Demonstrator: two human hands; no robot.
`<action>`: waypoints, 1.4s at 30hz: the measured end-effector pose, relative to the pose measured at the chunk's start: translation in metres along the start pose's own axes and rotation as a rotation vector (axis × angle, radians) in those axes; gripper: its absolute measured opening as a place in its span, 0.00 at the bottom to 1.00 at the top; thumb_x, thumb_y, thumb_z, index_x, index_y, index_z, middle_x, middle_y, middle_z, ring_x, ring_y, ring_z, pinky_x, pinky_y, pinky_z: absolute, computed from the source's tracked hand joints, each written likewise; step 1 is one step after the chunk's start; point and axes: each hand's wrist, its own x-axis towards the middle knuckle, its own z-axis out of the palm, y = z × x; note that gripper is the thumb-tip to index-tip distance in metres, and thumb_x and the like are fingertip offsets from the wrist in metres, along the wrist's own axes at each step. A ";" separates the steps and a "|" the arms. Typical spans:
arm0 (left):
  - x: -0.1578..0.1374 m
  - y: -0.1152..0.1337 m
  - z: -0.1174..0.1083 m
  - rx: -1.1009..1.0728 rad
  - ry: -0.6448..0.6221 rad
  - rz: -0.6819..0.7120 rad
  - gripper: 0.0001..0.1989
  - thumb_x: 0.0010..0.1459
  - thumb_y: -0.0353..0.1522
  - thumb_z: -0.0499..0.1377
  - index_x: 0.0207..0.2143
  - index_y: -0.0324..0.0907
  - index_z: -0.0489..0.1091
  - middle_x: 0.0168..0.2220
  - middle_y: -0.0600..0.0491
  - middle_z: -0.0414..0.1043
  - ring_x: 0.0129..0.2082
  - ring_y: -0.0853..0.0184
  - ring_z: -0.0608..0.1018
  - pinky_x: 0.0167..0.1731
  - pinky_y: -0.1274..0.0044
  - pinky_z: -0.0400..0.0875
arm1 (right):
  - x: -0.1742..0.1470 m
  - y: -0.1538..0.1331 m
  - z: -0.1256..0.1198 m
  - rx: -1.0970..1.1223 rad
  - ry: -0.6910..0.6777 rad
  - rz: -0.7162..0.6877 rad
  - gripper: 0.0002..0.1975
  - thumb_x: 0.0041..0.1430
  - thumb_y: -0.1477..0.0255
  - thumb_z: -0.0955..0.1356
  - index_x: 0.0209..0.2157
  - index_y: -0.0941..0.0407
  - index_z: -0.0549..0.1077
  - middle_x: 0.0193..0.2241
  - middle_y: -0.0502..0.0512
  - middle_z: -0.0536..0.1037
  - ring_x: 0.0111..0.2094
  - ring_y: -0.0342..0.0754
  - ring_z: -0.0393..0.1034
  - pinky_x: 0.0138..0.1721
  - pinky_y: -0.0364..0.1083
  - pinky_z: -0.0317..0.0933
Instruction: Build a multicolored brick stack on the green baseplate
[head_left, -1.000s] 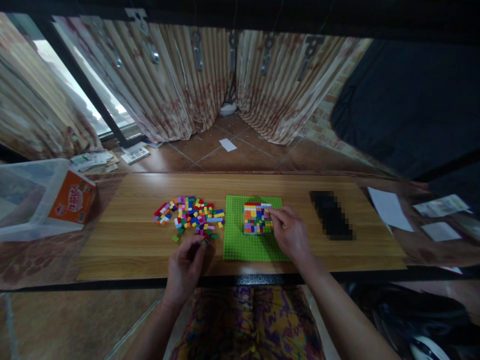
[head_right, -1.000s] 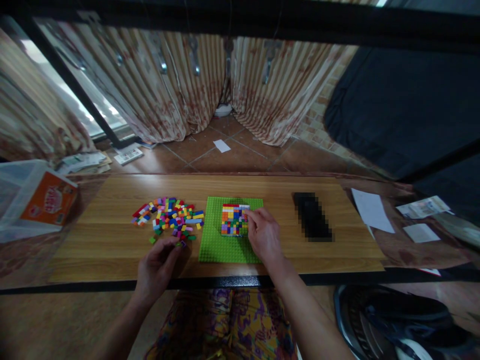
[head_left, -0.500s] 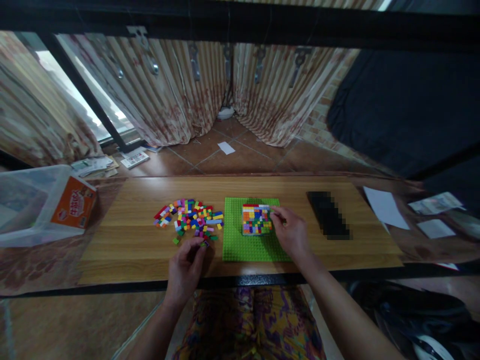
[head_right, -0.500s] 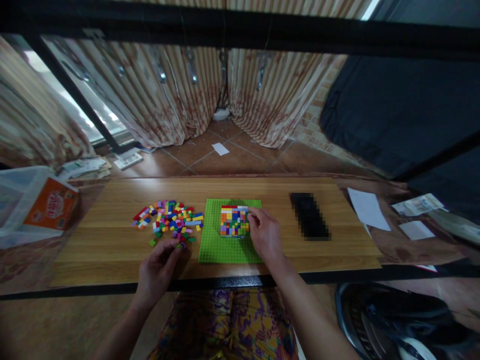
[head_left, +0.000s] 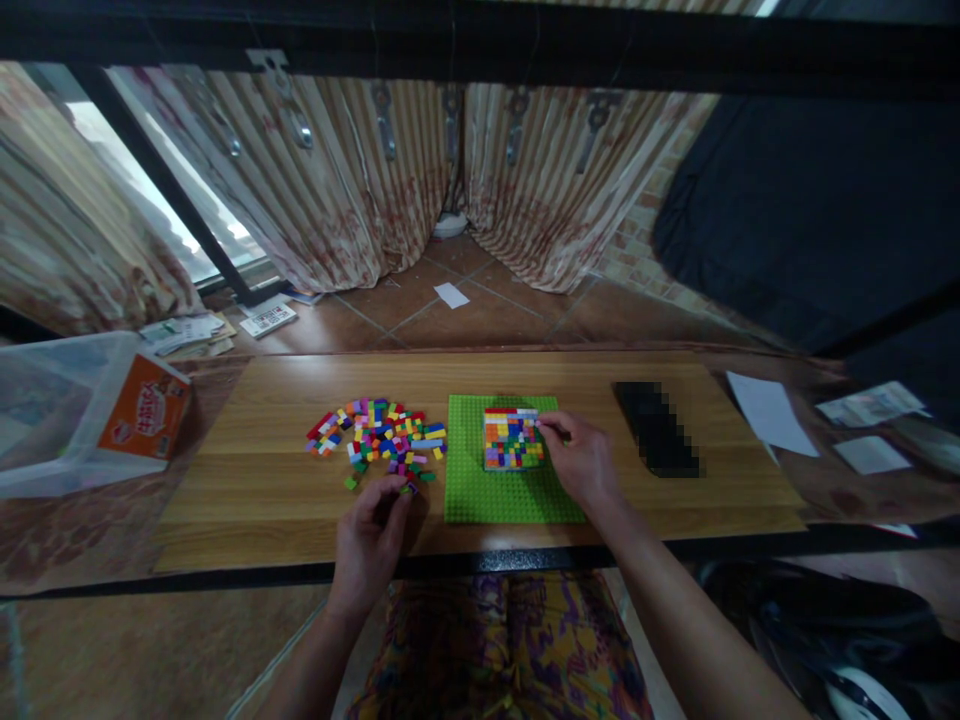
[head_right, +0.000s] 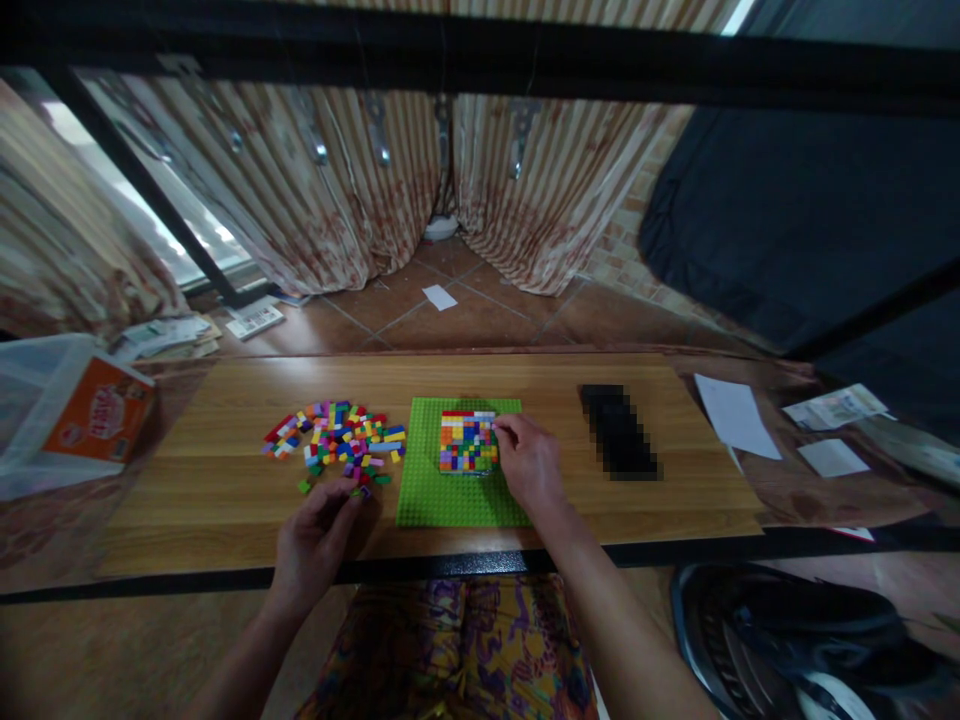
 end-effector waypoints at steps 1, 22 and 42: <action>0.000 0.001 0.000 0.006 -0.008 -0.003 0.09 0.58 0.36 0.59 0.39 0.42 0.73 0.37 0.52 0.77 0.39 0.65 0.79 0.41 0.74 0.74 | 0.000 -0.001 0.000 -0.007 -0.001 0.000 0.09 0.58 0.70 0.64 0.32 0.54 0.76 0.31 0.55 0.79 0.32 0.49 0.73 0.36 0.48 0.65; 0.000 0.005 -0.001 0.021 -0.013 -0.017 0.10 0.58 0.36 0.58 0.40 0.42 0.72 0.36 0.52 0.76 0.37 0.64 0.78 0.40 0.74 0.73 | 0.002 0.015 0.016 0.503 0.074 0.349 0.16 0.53 0.58 0.68 0.36 0.57 0.75 0.30 0.55 0.80 0.30 0.50 0.75 0.35 0.51 0.71; 0.000 0.005 -0.001 0.014 -0.011 -0.012 0.09 0.58 0.36 0.59 0.40 0.42 0.72 0.38 0.51 0.77 0.39 0.64 0.79 0.41 0.74 0.74 | 0.009 0.010 0.022 0.611 0.063 0.514 0.18 0.41 0.59 0.74 0.30 0.58 0.78 0.27 0.54 0.80 0.28 0.47 0.73 0.34 0.48 0.67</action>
